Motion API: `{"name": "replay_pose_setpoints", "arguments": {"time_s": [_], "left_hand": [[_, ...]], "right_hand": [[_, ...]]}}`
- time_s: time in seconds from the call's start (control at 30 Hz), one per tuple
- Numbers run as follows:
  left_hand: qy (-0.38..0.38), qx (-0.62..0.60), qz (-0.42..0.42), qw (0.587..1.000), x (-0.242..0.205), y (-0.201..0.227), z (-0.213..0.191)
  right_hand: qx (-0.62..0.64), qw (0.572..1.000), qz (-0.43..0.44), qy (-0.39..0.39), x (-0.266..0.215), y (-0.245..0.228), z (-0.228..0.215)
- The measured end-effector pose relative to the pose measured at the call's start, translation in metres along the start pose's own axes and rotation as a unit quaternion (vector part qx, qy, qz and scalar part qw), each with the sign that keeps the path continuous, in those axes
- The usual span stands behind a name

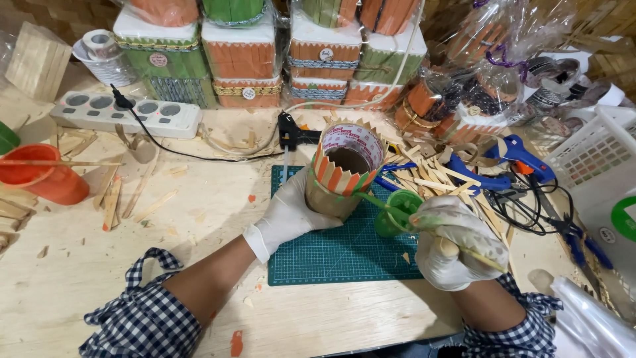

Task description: A person wearing gloves uses a paintbrush to apply green paint to the base and lower sides of a handmade container made of wooden sticks.

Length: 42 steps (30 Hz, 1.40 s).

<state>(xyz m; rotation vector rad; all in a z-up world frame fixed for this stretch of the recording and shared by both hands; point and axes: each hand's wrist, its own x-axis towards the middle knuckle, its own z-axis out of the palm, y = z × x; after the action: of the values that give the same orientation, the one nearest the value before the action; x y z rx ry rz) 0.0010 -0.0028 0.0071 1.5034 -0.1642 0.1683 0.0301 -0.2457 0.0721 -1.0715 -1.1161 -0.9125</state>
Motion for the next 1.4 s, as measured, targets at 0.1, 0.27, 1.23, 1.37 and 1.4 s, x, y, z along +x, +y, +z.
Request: {"name": "replay_pose_setpoints", "arguments": {"time_s": [0.1,0.27,1.23,1.37,1.4], "left_hand": [[-0.003,-0.015,-0.008,1.0,-0.001,0.008,0.001],[-0.003,-0.004,-0.005,1.0,-0.001,0.004,0.0],[0.04,0.039,-0.126,0.99,0.001,0.012,0.006],[0.04,-0.251,-0.255,0.933,0.016,0.007,0.006],[0.034,-0.514,-0.363,0.776,0.023,0.004,0.006]], "right_hand": [[-0.009,0.999,-0.046,0.015,-0.007,0.014,-0.005],[0.002,0.998,-0.063,0.01,-0.009,0.015,-0.016],[-0.012,1.0,-0.007,-0.012,-0.009,0.008,-0.006],[-0.002,0.998,-0.049,0.028,0.013,-0.008,0.006],[0.003,0.999,-0.036,0.023,0.019,-0.014,0.011]]}}
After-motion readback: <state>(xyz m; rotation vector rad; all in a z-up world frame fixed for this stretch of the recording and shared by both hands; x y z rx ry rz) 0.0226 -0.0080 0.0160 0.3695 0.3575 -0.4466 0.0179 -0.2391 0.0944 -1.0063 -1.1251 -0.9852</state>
